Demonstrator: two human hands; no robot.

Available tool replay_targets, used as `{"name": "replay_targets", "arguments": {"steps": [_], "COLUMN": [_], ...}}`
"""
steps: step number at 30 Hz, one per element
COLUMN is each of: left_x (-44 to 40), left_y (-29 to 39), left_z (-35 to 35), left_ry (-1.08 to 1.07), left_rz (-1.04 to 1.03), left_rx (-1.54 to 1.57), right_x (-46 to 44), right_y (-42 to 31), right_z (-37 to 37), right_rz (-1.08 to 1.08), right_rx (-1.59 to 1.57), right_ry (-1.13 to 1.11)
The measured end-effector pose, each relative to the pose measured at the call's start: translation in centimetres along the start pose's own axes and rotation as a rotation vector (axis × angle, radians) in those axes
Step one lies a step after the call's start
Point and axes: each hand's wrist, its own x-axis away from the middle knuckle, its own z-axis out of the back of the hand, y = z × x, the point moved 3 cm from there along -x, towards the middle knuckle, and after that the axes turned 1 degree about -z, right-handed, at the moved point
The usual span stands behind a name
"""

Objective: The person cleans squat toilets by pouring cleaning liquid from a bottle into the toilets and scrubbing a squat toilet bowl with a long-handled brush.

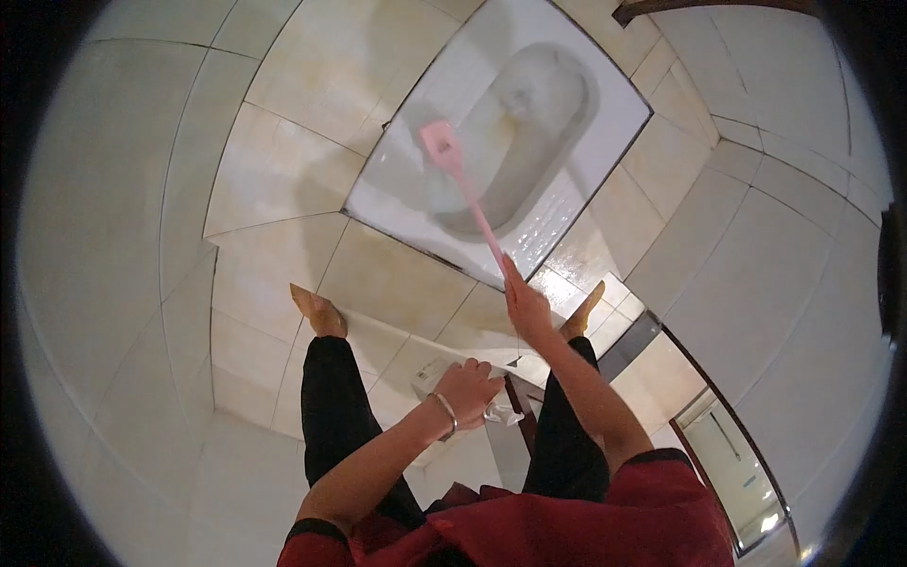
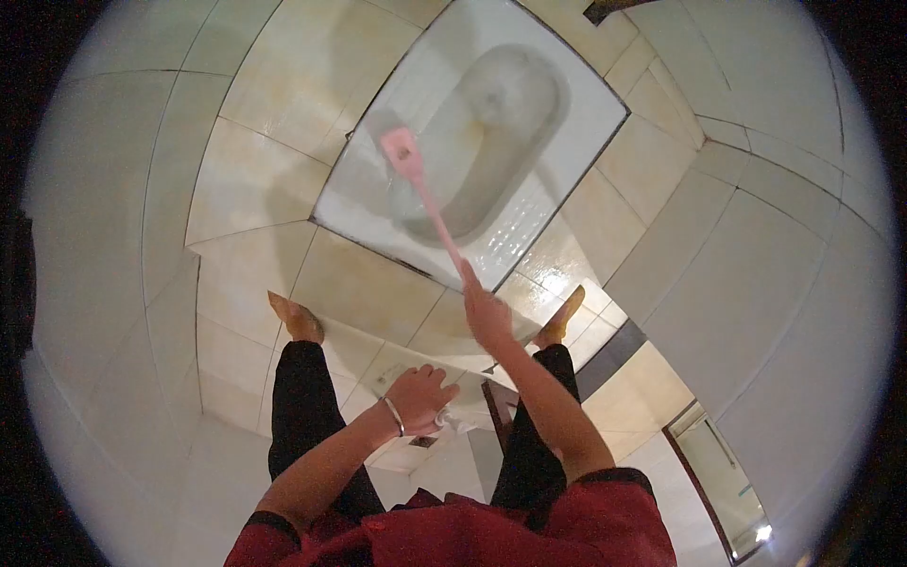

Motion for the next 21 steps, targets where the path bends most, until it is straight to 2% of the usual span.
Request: {"name": "replay_targets", "arguments": {"steps": [2, 3, 6, 7, 9, 10, 11, 13, 16, 17, 20, 21], "left_x": [0.1, -0.1, 0.1, 0.0, -0.1, -0.2, 0.0, -0.1, -0.1, -0.3, -0.4, -0.4], "left_y": [0.1, -0.2, 0.5, 0.5, 0.3, 0.3, 0.2, 0.1, 0.9, 0.8, 0.7, 0.7], "left_z": [-0.1, 0.0, -0.2, 0.3, 0.3, -0.2, -0.6, -0.6, -1.0, -1.0, -1.2, -1.2], "left_ry": [-0.007, 0.001, 0.007, -0.026, -0.058, -0.061, -0.065, -0.064, -0.079, -0.075, -0.084, -0.087], "left_rz": [-0.005, -0.004, -0.006, -0.001, 0.008, 0.007, 0.004, 0.001, -0.025, -0.02, -0.007, -0.008], "left_rx": [0.002, -0.014, 0.004, 0.005, 0.007, -0.01, -0.029, -0.035, -0.015, -0.01, 0.014, 0.014], "right_x": [-2.3, -1.8, 5.3, 5.3, 4.4, 1.4, -0.3, -1.3, 2.3, 2.0, 1.7, 3.1], "right_y": [-1.1, -0.7, 2.3, 3.1, 3.6, 1.7, 1.4, -1.4, -1.6, -2.2, -3.7, -2.8], "right_z": [-0.1, -0.4, -2.0, -2.5, -2.7, -1.2, -1.0, 0.2, -2.5, -3.1, -3.6, -3.7], "right_rz": [-0.113, -0.103, -0.13, -0.129, 0.154, -0.1, -0.058, -0.047, 0.161, 0.161, 0.129, 0.01], "right_rx": [0.216, 0.213, 0.378, 0.382, 0.433, 0.361, 0.282, 0.47, 0.594, 0.594, 0.292, 0.269], "right_ry": [-0.262, -0.248, -0.49, -0.492, -0.139, -0.368, -0.258, -0.291, -0.499, -0.5, -0.428, -0.498]}}
